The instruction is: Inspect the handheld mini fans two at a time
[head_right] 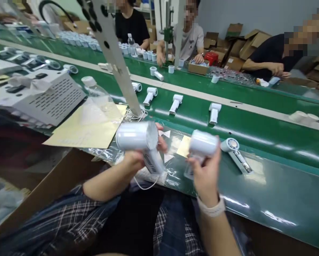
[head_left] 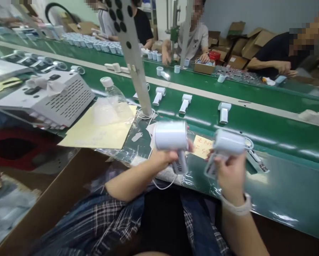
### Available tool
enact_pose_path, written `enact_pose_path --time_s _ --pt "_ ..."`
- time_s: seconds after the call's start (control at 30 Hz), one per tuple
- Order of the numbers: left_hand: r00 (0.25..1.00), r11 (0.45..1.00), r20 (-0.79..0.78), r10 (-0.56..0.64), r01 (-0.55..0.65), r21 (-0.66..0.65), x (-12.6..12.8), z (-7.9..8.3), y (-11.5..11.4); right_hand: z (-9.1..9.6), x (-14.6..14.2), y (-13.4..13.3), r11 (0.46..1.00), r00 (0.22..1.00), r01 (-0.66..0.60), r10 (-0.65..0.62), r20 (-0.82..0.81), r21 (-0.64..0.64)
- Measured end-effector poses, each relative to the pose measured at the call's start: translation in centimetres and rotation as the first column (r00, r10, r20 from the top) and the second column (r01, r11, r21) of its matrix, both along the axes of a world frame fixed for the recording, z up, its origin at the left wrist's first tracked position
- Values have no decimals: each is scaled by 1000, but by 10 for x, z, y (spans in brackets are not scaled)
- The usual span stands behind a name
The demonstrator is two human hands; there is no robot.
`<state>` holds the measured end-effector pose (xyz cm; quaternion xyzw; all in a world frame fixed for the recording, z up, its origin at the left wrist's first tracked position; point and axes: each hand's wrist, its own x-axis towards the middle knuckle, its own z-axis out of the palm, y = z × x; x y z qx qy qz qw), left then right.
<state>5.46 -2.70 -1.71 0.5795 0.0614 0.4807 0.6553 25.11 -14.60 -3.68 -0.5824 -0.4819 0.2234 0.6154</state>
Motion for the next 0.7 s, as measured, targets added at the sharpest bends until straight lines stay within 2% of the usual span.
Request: enact_pose_path --time_s 0.07,0.1,0.13,0.17,0.2,0.23,0.27,0.3,0.33,0.37,0.4,0.43,0.47,0.5,0.6,0.63,0.67,0.7 --pt "962 962 28 270 -271 40 32 -22 -18 -17 -24 2 991 991 -129 130 7 -45" --pt "939 934 22 343 -344 99 44 -29 -23 -21 -28 2 977 979 -201 204 26 -73" --pt "931 918 -1 365 -360 164 52 -33 -25 -21 -24 1 963 966 -245 253 59 -112" --pt "939 921 -57 340 -320 223 56 -34 -25 -18 -13 -1 958 962 -236 254 98 -162" --pt "948 936 -158 275 -226 271 56 -33 -22 -13 6 -4 960 967 -173 208 144 -221" --pt "936 946 -302 182 -82 315 51 -31 -19 -6 33 -7 954 969 -56 123 215 -294" --pt "876 932 -472 93 90 350 42 -29 -15 1 66 -11 924 948 120 2 319 -362" --pt "763 888 -644 46 264 375 29 -28 -11 7 102 -15 856 895 301 -101 435 -421" --pt "609 816 -790 61 426 391 15 -28 -9 12 139 -20 746 815 464 -148 561 -477" --pt "461 734 -876 141 545 405 0 -31 -8 15 174 -26 608 722 602 -137 678 -518" --pt "353 677 -906 234 609 412 -14 -36 -9 17 204 -31 523 675 673 -145 724 -522" --pt "298 642 -904 305 637 427 -26 -43 -10 19 229 -36 469 655 704 -141 742 -533" --pt "287 630 -893 347 634 449 -35 -51 -11 20 248 -39 419 648 719 -117 753 -554" --pt "310 632 -880 360 613 475 -40 -59 -12 21 260 -39 382 647 727 -104 755 -571" --pt "423 653 -826 373 513 557 -33 -75 -11 35 272 -12 286 603 774 -58 796 -565" --pt "439 661 -804 402 469 586 -25 -77 -8 41 269 7 288 583 785 -40 812 -549" --pt "443 667 -781 440 421 615 -15 -76 -5 47 264 32 321 573 778 -11 819 -540" --pt "441 672 -756 483 368 643 -5 -74 -2 53 257 61 377 574 752 27 818 -540"
